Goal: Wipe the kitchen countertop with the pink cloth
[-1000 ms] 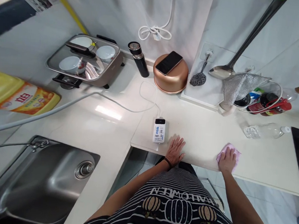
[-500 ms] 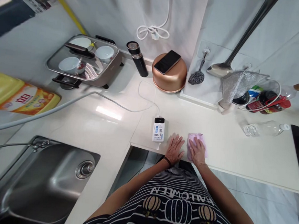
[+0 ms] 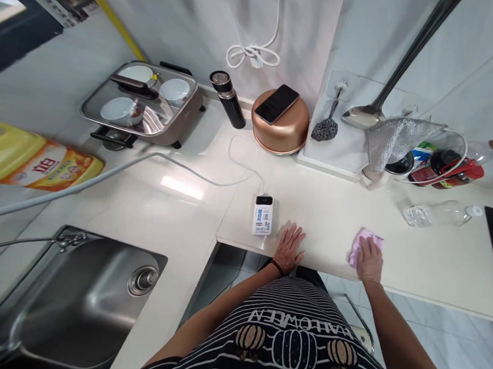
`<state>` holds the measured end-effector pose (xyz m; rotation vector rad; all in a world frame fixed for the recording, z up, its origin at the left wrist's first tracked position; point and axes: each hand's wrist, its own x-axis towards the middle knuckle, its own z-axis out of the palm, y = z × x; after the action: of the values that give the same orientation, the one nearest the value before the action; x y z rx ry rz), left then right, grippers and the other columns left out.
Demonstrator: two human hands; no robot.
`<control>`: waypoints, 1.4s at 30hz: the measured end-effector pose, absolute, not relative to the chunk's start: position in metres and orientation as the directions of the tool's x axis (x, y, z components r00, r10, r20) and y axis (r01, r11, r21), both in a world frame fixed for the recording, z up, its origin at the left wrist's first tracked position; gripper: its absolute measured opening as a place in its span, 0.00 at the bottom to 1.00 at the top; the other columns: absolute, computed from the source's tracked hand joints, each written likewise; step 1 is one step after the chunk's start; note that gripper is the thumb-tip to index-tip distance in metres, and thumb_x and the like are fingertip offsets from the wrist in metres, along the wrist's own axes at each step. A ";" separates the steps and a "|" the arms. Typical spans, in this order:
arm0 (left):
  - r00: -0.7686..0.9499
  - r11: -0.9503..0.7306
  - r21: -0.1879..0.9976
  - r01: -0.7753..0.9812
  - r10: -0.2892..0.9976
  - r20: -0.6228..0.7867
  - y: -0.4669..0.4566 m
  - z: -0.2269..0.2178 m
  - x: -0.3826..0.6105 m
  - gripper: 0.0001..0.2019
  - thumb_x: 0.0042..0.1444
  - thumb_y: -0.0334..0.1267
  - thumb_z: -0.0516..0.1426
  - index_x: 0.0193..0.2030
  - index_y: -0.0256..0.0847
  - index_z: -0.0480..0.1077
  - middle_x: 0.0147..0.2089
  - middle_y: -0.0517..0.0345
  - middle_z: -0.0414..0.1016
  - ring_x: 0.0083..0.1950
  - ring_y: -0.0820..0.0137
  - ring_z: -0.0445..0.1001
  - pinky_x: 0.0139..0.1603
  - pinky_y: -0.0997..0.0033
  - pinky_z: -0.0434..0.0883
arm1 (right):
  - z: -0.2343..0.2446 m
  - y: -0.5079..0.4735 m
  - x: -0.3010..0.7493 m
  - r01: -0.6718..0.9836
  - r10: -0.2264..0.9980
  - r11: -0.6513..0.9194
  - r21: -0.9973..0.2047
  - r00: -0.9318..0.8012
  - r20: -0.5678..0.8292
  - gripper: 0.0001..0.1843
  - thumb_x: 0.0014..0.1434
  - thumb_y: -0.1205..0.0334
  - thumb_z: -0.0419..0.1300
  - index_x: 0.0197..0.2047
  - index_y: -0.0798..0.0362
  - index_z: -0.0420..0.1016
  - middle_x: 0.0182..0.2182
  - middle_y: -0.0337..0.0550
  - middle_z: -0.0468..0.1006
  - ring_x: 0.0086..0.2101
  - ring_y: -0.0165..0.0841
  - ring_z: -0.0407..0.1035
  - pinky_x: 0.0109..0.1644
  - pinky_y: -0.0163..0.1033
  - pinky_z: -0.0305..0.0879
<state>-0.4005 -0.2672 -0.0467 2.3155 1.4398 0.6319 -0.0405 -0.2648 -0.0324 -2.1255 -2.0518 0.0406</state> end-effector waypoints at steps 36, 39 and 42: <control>0.391 -0.409 0.532 0.741 0.907 0.153 -0.269 -0.046 -0.398 0.31 0.67 0.47 0.50 0.73 0.34 0.58 0.77 0.40 0.56 0.81 0.53 0.41 0.78 0.36 0.47 | -0.007 -0.252 0.006 0.681 0.711 -0.673 -0.289 0.703 0.002 0.22 0.60 0.54 0.50 0.50 0.55 0.75 0.41 0.57 0.74 0.39 0.51 0.70 0.42 0.63 0.66; 0.388 -0.402 0.536 0.742 0.910 0.144 -0.269 -0.045 -0.398 0.30 0.68 0.47 0.49 0.73 0.34 0.58 0.77 0.40 0.55 0.81 0.53 0.41 0.78 0.37 0.48 | -0.010 -0.245 -0.028 0.683 0.717 -0.659 -0.314 0.697 0.010 0.21 0.61 0.54 0.50 0.52 0.51 0.73 0.46 0.56 0.73 0.42 0.50 0.70 0.45 0.62 0.66; 0.388 -0.405 0.532 0.744 0.910 0.150 -0.269 -0.044 -0.399 0.31 0.68 0.47 0.49 0.73 0.35 0.58 0.77 0.41 0.55 0.81 0.53 0.42 0.78 0.37 0.49 | -0.016 -0.234 -0.077 0.779 0.837 -0.523 -0.344 0.546 -0.035 0.21 0.63 0.53 0.49 0.54 0.50 0.72 0.49 0.55 0.73 0.45 0.47 0.71 0.49 0.57 0.67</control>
<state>-0.3985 -0.2688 -0.0443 2.2728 1.4310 0.6008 -0.0767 -0.2343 -0.0156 -2.4974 -1.3418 0.2837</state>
